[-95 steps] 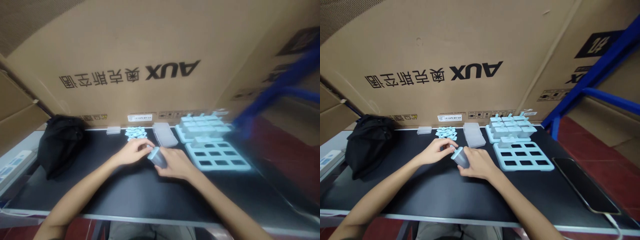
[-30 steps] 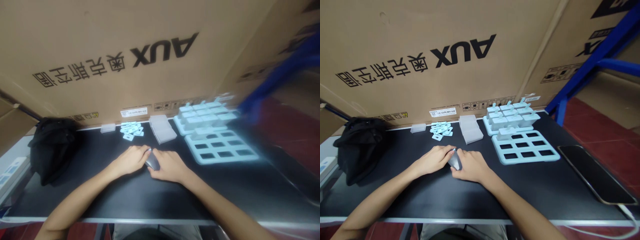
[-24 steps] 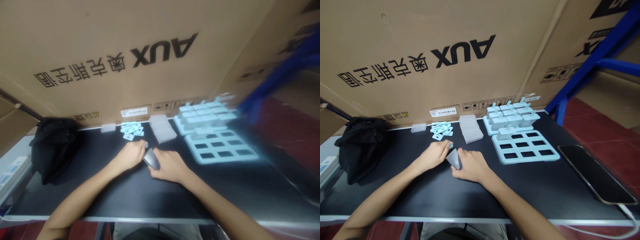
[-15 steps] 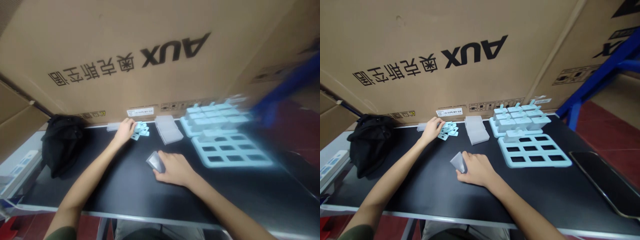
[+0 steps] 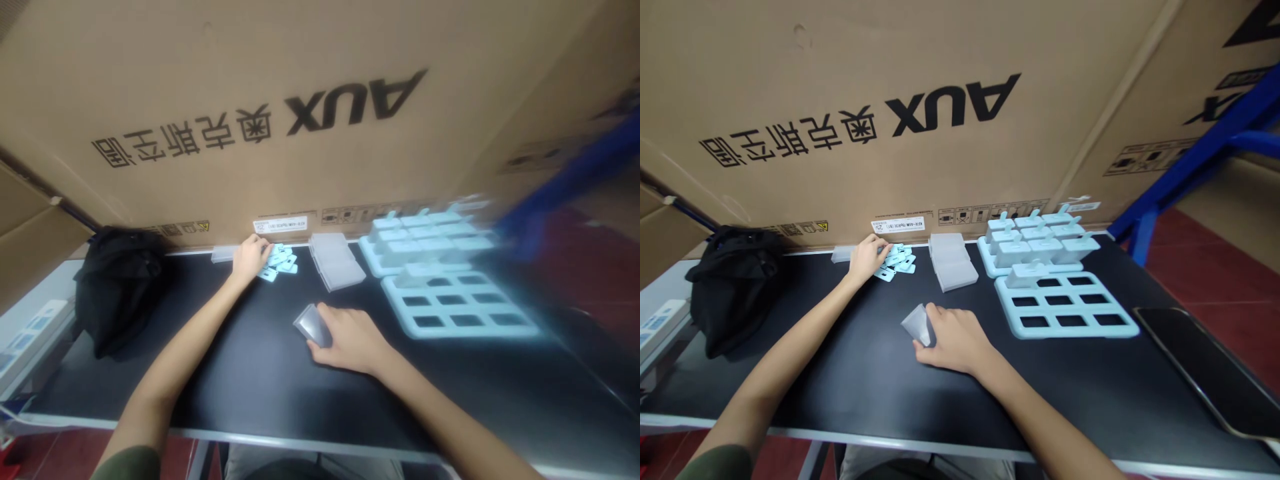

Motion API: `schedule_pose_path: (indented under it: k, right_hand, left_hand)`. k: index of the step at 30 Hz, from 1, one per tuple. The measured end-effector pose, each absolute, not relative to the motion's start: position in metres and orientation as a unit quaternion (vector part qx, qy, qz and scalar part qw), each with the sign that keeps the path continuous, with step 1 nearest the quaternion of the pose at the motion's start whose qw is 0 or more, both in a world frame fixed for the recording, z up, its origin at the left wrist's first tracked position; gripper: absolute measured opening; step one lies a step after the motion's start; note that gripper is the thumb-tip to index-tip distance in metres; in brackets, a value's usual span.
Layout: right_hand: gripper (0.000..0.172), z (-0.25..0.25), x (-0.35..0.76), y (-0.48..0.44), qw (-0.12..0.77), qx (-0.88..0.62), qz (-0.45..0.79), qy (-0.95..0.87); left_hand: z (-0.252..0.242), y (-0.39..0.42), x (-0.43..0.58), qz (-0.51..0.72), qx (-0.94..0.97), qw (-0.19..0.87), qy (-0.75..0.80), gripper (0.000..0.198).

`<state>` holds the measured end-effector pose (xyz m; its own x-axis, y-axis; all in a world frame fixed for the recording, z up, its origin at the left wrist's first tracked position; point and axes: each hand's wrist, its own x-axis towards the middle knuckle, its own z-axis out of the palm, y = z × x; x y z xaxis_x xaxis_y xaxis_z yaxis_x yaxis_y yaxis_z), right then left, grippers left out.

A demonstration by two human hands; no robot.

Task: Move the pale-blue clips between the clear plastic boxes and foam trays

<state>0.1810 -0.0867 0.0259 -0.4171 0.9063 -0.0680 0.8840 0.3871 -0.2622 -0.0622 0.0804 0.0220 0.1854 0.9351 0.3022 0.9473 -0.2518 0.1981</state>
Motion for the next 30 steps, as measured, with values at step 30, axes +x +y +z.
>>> schedule_pose_path:
  k: [30]
  right_hand:
    - [0.040, 0.026, 0.183, -0.089, 0.070, -0.463, 0.175, -0.866]
  left_hand:
    - [0.061, -0.030, -0.126, -0.223, -0.890, -0.252, -0.307, 0.043]
